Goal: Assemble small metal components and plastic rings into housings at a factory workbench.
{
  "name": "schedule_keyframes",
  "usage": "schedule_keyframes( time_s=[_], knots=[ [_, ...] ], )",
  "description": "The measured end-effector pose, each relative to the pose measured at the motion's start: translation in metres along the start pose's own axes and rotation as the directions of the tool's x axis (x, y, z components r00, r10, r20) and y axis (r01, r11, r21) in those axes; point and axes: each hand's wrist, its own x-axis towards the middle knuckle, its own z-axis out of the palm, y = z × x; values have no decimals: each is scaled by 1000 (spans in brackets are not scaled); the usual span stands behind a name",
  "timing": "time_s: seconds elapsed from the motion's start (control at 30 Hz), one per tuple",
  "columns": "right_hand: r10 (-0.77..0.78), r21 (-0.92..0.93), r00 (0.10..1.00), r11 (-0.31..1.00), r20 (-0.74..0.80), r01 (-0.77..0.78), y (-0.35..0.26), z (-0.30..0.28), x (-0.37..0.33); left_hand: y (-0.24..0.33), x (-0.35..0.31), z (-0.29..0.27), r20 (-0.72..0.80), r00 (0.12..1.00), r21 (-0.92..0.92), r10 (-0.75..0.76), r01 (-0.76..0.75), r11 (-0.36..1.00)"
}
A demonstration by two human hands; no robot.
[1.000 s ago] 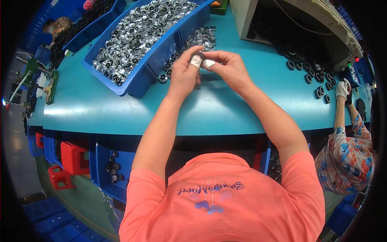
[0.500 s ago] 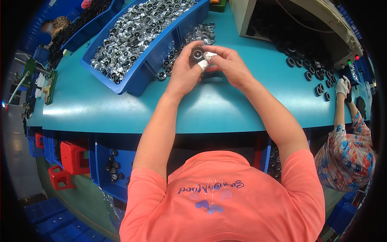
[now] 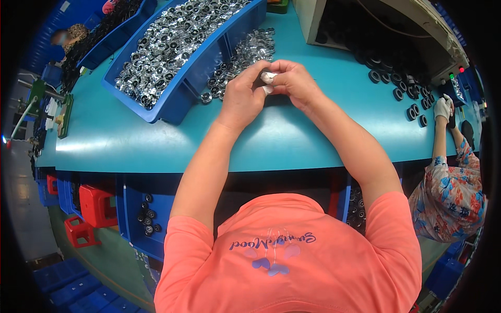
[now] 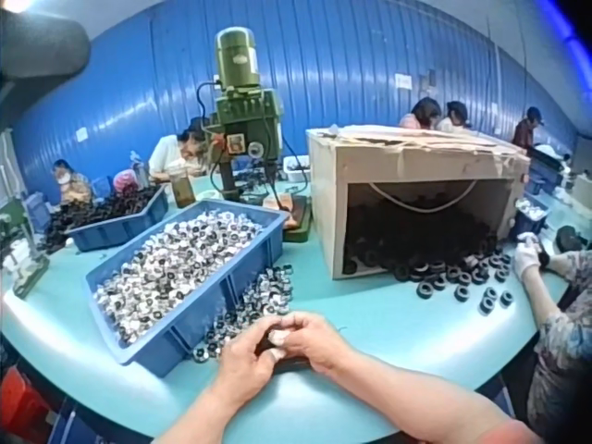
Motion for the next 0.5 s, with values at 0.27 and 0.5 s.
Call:
schedule_keyframes(
  time_s=[0.27,0.5],
  knots=[
    [-17,195,982,981,189,-21,-17,-5,-5,-2,3,3,-68,986,-469,-155,105,877],
    [-38,175,981,985,188,4,-16,-3,-5,0,4,2,-106,984,-442,-146,85,893]
  ],
)
